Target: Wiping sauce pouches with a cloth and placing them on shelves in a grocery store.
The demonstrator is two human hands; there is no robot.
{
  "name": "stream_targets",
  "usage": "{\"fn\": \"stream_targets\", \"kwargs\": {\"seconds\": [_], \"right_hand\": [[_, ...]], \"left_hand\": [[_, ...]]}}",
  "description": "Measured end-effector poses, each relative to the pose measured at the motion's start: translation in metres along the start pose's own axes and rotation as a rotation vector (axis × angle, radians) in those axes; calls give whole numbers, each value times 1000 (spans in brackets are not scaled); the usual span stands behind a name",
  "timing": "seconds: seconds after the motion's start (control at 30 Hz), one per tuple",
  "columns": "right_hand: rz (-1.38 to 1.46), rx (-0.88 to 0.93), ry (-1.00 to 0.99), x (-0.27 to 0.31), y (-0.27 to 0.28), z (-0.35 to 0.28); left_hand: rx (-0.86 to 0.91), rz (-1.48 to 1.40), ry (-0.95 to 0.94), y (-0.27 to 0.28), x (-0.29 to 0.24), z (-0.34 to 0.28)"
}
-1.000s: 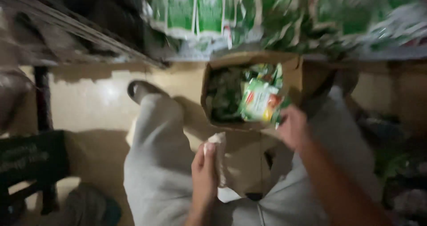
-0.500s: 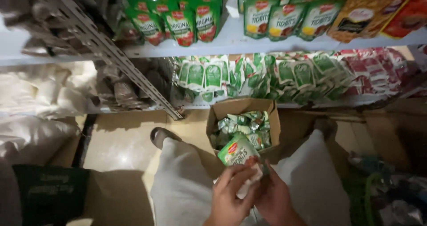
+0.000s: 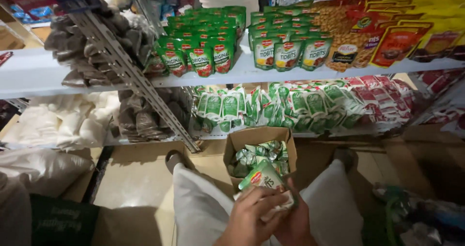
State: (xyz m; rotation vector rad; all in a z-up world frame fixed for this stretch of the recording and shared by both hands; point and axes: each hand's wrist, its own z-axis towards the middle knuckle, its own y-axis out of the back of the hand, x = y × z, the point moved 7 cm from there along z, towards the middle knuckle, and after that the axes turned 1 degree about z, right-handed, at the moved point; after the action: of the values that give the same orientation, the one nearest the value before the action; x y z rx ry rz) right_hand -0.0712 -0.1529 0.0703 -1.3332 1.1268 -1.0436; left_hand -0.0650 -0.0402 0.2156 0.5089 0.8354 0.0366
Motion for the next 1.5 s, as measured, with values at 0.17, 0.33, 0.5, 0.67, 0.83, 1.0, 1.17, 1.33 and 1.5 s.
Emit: {"fn": "stream_targets", "kwargs": {"seconds": [0.17,0.33,0.5,0.67,0.83,1.0,1.17,1.33,1.5], "right_hand": [[-261,-442,67,2,8,-19],[-193,-471,58,10,15,-16],[-100,-10,-12,13,-17,-9],[-155,58,-57,-5,-70,-15],[-228,-167,44,2,-63,-19],[-105,144,-29,4,-54,-19],[-161,-185,-56,-9,-31,-20],[-90,-128,-48,11,31,-18],[-18,313,-16,24,32,-20]], "left_hand": [[-51,200,-99,10,-11,18],[-167,151,112,6,-8,14],[-5,16,-60,10,-33,7],[-43,236,-128,20,-25,19],[-187,247,-61,-3,-13,-13],[-14,182,-196,-18,-20,-30],[-107,344,-65,3,-5,-17],[14,260,12,-21,1,-34],[122,201,-145,-19,-11,-25]]}}
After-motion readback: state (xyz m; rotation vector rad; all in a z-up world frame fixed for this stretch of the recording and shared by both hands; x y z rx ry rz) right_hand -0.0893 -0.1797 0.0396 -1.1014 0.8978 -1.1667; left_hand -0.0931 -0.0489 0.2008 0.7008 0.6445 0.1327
